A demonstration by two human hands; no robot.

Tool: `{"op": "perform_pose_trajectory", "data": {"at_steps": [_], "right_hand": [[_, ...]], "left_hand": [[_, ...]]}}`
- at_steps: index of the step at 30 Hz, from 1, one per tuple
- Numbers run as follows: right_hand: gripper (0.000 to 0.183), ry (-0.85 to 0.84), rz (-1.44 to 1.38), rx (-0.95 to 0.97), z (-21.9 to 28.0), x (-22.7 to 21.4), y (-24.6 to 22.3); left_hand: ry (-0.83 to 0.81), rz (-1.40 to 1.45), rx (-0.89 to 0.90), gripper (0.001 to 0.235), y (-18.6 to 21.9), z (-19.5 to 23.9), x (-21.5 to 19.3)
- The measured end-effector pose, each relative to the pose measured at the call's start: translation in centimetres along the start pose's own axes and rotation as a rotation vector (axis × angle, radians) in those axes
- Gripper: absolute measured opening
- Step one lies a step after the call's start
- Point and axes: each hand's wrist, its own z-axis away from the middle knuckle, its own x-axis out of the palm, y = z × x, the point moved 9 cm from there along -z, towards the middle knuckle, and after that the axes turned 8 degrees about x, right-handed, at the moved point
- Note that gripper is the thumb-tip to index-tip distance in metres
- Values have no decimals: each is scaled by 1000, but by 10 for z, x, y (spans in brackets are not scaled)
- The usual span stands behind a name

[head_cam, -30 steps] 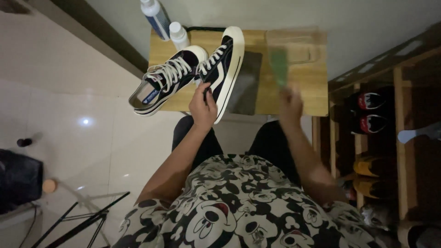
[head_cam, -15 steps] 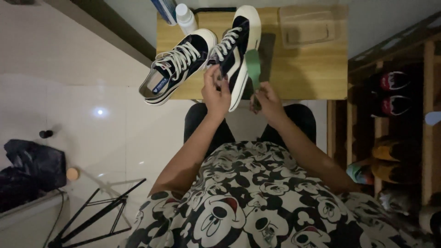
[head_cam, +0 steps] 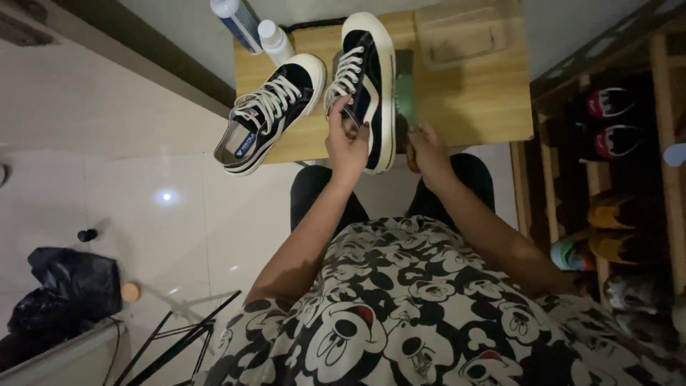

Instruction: The person cleans a black and white sneaker using a green brush. They scrub the white rubber sole and the black canvas upper while holding the shoe in their left hand. The person rotates the shoe to clean different areas, including the toe cap and sides.

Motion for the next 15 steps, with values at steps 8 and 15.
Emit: {"op": "perform_pose_trajectory", "data": {"at_steps": [8,15], "right_hand": [[31,9,114,13,6,-16,27],[20,28,54,177,32,-21,27]], "left_hand": [[-256,213,14,63,-10,-36,17],[-292,-292,250,60,30,-7,41]]}}
